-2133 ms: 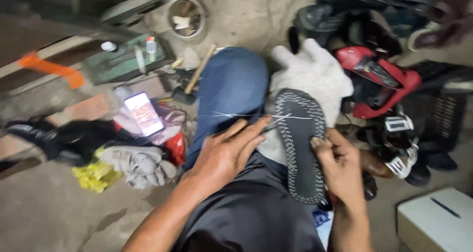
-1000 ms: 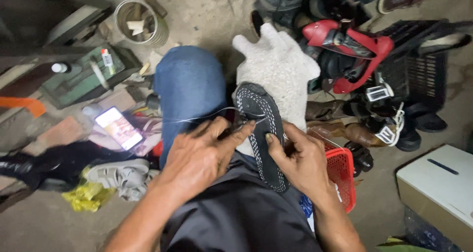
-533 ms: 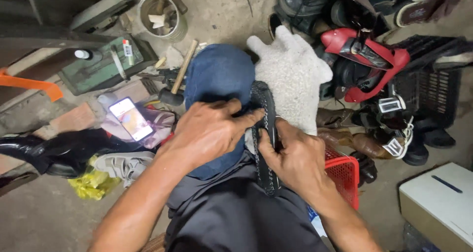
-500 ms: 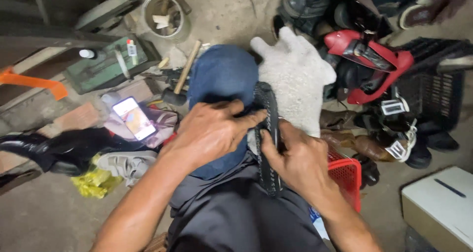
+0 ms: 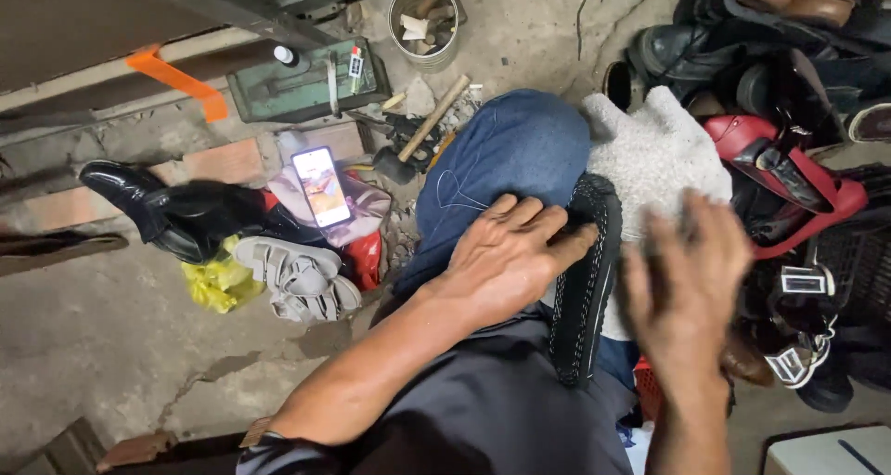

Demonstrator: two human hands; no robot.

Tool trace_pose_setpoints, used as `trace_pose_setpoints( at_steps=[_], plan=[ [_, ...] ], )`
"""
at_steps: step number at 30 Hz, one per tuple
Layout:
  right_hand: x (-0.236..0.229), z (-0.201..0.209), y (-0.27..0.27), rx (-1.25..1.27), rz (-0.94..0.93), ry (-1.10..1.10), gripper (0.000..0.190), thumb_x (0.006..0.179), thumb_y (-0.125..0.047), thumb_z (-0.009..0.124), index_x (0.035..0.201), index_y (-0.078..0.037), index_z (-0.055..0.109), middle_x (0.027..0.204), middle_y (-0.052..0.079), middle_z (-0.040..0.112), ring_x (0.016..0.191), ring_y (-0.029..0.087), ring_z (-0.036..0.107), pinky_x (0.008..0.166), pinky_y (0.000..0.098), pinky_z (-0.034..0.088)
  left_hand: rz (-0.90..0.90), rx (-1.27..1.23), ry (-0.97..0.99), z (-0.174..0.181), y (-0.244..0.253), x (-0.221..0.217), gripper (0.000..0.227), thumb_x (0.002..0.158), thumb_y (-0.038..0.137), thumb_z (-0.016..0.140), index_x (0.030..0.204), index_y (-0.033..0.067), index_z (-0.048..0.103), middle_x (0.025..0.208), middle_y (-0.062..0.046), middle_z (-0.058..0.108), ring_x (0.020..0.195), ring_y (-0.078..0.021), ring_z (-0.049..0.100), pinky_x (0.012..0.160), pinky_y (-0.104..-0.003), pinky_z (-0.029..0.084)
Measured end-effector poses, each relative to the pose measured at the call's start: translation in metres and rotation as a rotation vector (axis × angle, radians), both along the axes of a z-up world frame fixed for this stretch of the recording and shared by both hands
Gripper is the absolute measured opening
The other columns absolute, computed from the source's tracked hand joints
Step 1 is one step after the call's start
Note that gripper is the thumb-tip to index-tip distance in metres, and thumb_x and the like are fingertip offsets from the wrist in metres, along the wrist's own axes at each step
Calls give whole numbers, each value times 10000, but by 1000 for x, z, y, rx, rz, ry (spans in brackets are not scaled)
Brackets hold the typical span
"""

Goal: Preparing a shoe sole and thread for hand-sewing as part of a shoe repair process.

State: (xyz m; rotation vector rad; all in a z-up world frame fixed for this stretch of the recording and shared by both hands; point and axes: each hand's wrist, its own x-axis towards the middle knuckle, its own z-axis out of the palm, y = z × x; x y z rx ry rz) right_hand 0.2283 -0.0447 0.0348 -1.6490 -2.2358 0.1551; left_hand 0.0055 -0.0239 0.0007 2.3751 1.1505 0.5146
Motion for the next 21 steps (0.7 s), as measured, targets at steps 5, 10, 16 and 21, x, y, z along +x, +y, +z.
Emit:
trace_pose_setpoints(
  at_steps=[5,10,16,21],
  plan=[
    [-13,27,-8,-211,30,241,134,981,-54,719,1097,9,736,1407,150,630,1410,403,470,1195,502,397,67,45,-83,1,0,-1,419,901,72,569,1307,115,660,1015,-99,648,902,-327,592,842,-462,458],
    [27,21,-21,-610,88,1224,180,1025,-101,568,1052,15,704,1108,252,749,867,255,801,722,285,686,54,23,-53,2,8,4,446,784,81,708,1228,104,676,968,-67,692,890,-316,615,806,-452,497],
    [-4,19,10,-553,-120,423,241,1020,-68,588,1246,-33,664,1182,128,746,965,210,749,906,334,634,36,-24,-13,6,13,7,240,894,130,616,1127,117,672,937,-89,701,899,-339,639,783,-470,509],
    [-17,35,21,-720,-136,209,313,983,-158,602,1291,-111,569,1230,100,751,1071,284,750,936,445,587,41,-1,-1,8,16,4,226,827,107,654,1052,131,633,891,-74,674,866,-327,630,731,-454,501]
  ],
)
